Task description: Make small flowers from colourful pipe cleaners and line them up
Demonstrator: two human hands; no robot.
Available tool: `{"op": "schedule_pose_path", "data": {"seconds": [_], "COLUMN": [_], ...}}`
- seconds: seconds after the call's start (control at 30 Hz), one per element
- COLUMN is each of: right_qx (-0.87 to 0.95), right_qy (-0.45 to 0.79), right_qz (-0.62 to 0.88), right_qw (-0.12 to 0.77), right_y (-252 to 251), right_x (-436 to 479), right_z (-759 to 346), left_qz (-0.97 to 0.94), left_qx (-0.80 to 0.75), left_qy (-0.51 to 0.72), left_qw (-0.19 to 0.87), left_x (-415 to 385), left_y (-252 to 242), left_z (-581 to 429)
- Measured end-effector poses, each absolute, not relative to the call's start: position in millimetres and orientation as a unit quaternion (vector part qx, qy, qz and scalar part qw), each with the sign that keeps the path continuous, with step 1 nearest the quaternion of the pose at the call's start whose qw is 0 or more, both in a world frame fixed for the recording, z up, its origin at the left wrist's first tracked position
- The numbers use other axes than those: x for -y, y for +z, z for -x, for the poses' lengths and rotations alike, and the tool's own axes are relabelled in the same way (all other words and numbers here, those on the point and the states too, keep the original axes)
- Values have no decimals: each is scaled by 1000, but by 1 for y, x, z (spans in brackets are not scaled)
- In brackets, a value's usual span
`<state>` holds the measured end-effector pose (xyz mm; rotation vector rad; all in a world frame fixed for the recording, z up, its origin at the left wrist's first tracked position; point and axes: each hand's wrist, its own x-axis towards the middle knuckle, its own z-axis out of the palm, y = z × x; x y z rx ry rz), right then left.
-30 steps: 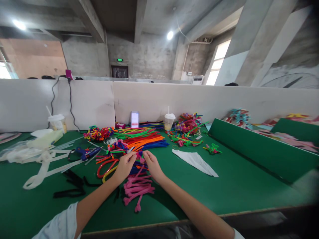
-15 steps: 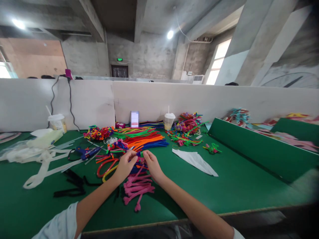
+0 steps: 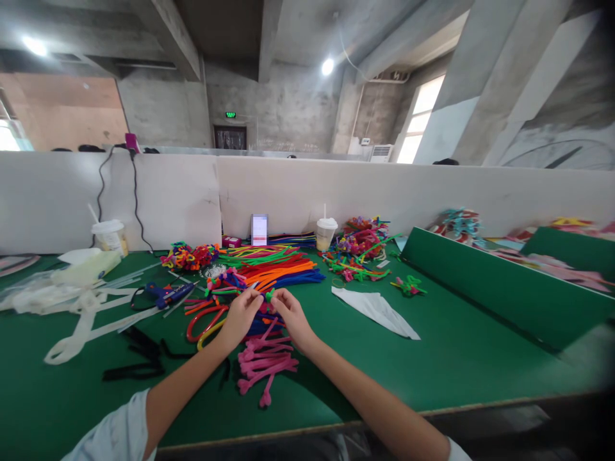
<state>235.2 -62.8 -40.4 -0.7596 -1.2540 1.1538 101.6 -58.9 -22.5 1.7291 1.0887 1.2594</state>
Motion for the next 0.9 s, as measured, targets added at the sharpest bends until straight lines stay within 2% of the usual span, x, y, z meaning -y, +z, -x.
{"op": "schedule_pose_path", "data": {"seconds": [0.63, 0.9], "right_qx": [521, 529], "right_qy": [534, 508], "right_qz": [323, 337], "right_qw": [582, 591], "right_y": [-43, -42], "right_x": [60, 60], "right_z": [-237, -236], "left_qz": [-674, -697], "left_qx": [-396, -388], "left_qy": [494, 484], "left_qw": [381, 359], "left_x": [53, 55], "left_y": [-31, -32], "left_z": [-100, -100]}}
